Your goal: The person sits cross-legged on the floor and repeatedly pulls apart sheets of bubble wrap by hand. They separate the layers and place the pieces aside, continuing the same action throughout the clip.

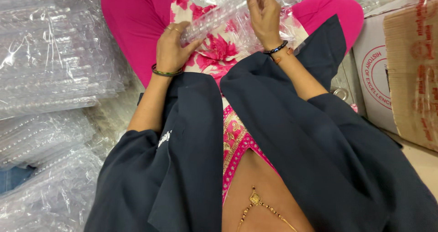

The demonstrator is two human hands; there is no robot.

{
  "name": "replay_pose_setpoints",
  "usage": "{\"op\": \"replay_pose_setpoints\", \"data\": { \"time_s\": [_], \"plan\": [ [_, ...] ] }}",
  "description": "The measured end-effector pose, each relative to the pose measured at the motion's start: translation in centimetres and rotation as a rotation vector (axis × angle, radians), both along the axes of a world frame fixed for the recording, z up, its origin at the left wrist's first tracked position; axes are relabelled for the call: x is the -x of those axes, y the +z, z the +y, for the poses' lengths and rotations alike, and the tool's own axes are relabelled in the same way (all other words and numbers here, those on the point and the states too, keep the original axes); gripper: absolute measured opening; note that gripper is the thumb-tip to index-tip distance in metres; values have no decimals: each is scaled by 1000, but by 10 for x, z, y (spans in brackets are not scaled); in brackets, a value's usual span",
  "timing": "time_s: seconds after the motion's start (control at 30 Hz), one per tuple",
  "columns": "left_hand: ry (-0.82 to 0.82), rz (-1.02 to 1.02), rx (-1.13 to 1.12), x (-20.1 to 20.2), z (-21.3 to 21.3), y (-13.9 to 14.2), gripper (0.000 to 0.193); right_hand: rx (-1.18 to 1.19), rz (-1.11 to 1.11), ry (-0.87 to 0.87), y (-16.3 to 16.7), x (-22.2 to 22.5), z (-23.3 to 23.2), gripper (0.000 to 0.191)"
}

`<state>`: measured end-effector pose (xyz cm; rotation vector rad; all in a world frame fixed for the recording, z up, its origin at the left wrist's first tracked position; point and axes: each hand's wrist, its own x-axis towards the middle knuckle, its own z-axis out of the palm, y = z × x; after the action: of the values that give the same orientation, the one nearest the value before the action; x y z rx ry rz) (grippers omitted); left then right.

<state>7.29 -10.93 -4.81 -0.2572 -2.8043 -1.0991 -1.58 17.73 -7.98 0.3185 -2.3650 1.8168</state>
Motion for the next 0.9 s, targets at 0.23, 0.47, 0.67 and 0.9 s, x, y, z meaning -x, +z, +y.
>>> {"op": "replay_pose_setpoints", "data": {
  "time_s": [0.23, 0.47, 0.67, 0.9],
  "plan": [
    [-74, 113, -241, 37, 8, 21, 51, -184, 351, -51, 43, 12, 9, 35],
    [-136, 190, -229, 49, 33, 34, 53, -263, 344, -195, 42, 12, 29, 44],
    [-124, 163, -260, 52, 47, 37, 52, -299, 333, -230, 10, 12, 40, 79],
    [-148, 256, -213, 61, 60, 41, 54, -487, 346, -263, -34, 18, 62, 121]
  ]
}}
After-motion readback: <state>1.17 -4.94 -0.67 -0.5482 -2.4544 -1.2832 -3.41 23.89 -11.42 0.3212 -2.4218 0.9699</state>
